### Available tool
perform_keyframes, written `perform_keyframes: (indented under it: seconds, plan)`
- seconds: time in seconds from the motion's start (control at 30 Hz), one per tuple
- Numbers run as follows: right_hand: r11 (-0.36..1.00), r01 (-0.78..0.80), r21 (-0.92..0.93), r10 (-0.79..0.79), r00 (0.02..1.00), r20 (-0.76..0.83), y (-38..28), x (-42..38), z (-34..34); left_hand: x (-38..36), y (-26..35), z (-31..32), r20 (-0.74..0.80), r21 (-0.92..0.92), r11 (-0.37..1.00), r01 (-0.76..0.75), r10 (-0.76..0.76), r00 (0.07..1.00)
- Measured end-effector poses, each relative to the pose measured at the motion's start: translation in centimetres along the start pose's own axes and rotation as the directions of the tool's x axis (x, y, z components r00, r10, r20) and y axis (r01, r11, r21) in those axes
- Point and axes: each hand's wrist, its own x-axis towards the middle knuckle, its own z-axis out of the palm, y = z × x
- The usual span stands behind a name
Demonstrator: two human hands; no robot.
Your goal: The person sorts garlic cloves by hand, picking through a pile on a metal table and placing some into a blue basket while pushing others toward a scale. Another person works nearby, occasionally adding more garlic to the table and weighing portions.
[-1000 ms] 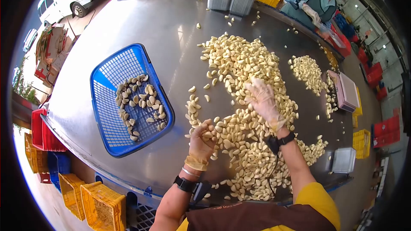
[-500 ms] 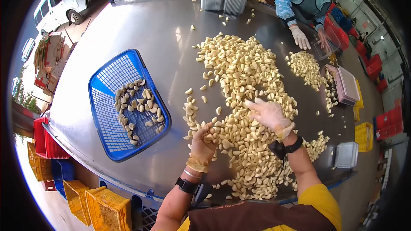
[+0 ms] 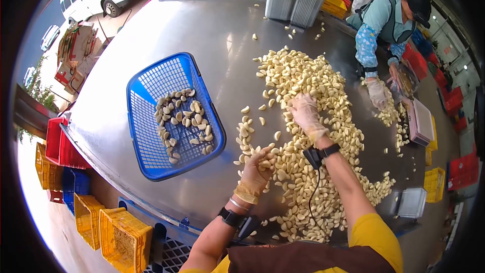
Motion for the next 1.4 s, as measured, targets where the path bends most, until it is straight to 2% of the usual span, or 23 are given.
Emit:
perform_keyframes:
  seconds: [0.07, 0.13, 0.23, 0.27, 0.33, 0.4, 0.47, 0.5, 0.53, 0.6, 0.63, 0.7, 0.73, 0.77, 0.8, 0.87, 0.9, 0.97, 1.07, 1.13, 1.2, 1.27, 1.4]
  plan:
    - [0.843, -0.115, 0.526, -0.030, 0.965, 0.260, -1.8, -1.2, -3.6, -0.4, 0.4, 0.9, -0.007, 0.003, 1.000, 0.014, -0.014, 1.000]
    - [0.543, -0.204, 0.814, -0.380, 0.805, 0.456, -3.8, -2.6, -6.9, -0.4, 0.3, 0.7, -0.072, -0.025, 1.000, -0.004, 0.002, 0.997]
    - [0.734, 0.136, 0.665, -0.291, 0.948, 0.127, -5.6, -0.9, -3.3, 0.0, 0.2, -0.1, -0.113, -0.032, 0.999, 0.020, -0.024, 0.993]
    - [0.821, 0.185, 0.540, -0.210, 0.978, -0.015, -5.8, 0.4, -1.1, 0.3, 0.1, -1.0, -0.109, -0.024, 1.000, 0.019, -0.022, 0.994]
    - [0.923, 0.209, 0.321, -0.193, 0.978, -0.082, -6.2, 2.4, 2.9, 0.9, 0.4, -2.2, 0.210, -0.150, 0.973, 0.177, -0.143, 0.967]
    - [0.977, 0.200, 0.080, -0.187, 0.972, -0.143, -6.3, 2.9, 3.4, 0.4, 0.6, -1.2, 0.213, -0.129, 0.977, 0.167, -0.137, 0.967]
    - [0.958, 0.221, 0.183, -0.195, 0.969, -0.148, -7.2, 1.9, 2.6, -0.2, 1.0, 0.0, -0.117, -0.095, 0.995, 0.021, -0.033, 0.993]
    - [0.895, 0.158, 0.416, -0.191, 0.981, 0.039, -7.8, 1.3, -0.5, -0.2, 1.2, 0.0, -0.128, -0.131, 0.991, -0.001, -0.016, 0.992]
    - [0.649, 0.026, 0.760, -0.180, 0.976, 0.120, -7.7, -0.7, -2.6, 0.2, 1.3, -0.8, -0.127, -0.141, 0.990, -0.001, -0.017, 0.992]
    - [0.363, -0.164, 0.917, -0.444, 0.835, 0.326, -7.4, -2.3, -8.3, 0.7, 1.1, -2.0, -0.091, -0.193, 0.981, -0.004, -0.014, 0.996]
    - [0.382, -0.057, 0.922, -0.396, 0.892, 0.219, -6.6, -2.7, -7.9, 0.5, 1.0, -1.3, -0.110, -0.189, 0.982, -0.017, -0.004, 0.994]
    - [0.495, -0.019, 0.869, -0.155, 0.982, 0.109, -3.5, -1.2, -6.0, 0.1, 0.8, -1.2, -0.062, -0.216, 0.974, 0.067, -0.082, 0.995]
    - [0.680, -0.099, 0.727, 0.046, 0.995, 0.092, -1.1, 0.3, -4.3, 0.0, 0.9, -0.9, -0.010, -0.237, 0.962, 0.137, -0.143, 0.990]
    - [0.901, -0.052, 0.431, 0.120, 0.984, -0.133, 1.9, 1.4, -1.1, -0.2, 0.9, -0.3, 0.004, -0.256, 0.953, 0.162, -0.167, 0.986]
    - [0.949, -0.097, 0.299, 0.161, 0.967, -0.199, 5.4, 1.8, 3.3, -0.1, 0.7, -0.3, 0.013, -0.243, 0.956, 0.167, -0.169, 0.985]
    - [0.953, -0.281, 0.116, 0.269, 0.957, 0.108, 4.2, 1.1, 2.4, 0.2, 0.4, -1.1, 0.276, -0.406, 0.859, 0.313, -0.212, 0.938]
    - [0.927, -0.202, 0.315, 0.180, 0.979, 0.097, 4.3, 0.2, 4.8, -0.2, 0.7, -0.4, 0.231, -0.450, 0.840, 0.303, -0.218, 0.948]
    - [0.954, -0.158, 0.253, 0.030, 0.894, 0.447, 0.9, -2.0, -0.5, 0.1, 1.2, -0.8, 0.235, -0.506, 0.820, 0.266, -0.166, 0.958]
    - [0.961, -0.081, 0.264, -0.059, 0.874, 0.482, -3.4, -8.9, -3.3, -0.6, 1.8, 0.4, 0.260, -0.596, 0.768, 0.233, -0.090, 0.961]
    - [0.981, -0.007, 0.192, -0.071, 0.917, 0.392, -5.1, -13.2, -5.6, -1.2, 2.6, 2.9, -0.140, -0.696, 0.718, -0.006, -0.127, 0.982]
    - [0.988, 0.064, 0.140, -0.114, 0.912, 0.394, -5.3, -17.5, -7.8, -1.0, 2.3, 1.6, -0.107, -0.652, 0.758, 0.020, -0.118, 0.987]
    - [0.989, 0.075, 0.127, -0.123, 0.894, 0.430, -3.7, -21.2, -8.7, -0.3, 1.7, -1.0, 0.353, -0.490, 0.827, 0.276, -0.102, 0.930]
    - [0.996, -0.077, 0.045, 0.052, 0.911, 0.410, 2.8, -26.4, -9.5, 0.0, 1.7, -1.9, 0.303, -0.483, 0.848, 0.218, -0.072, 0.950]
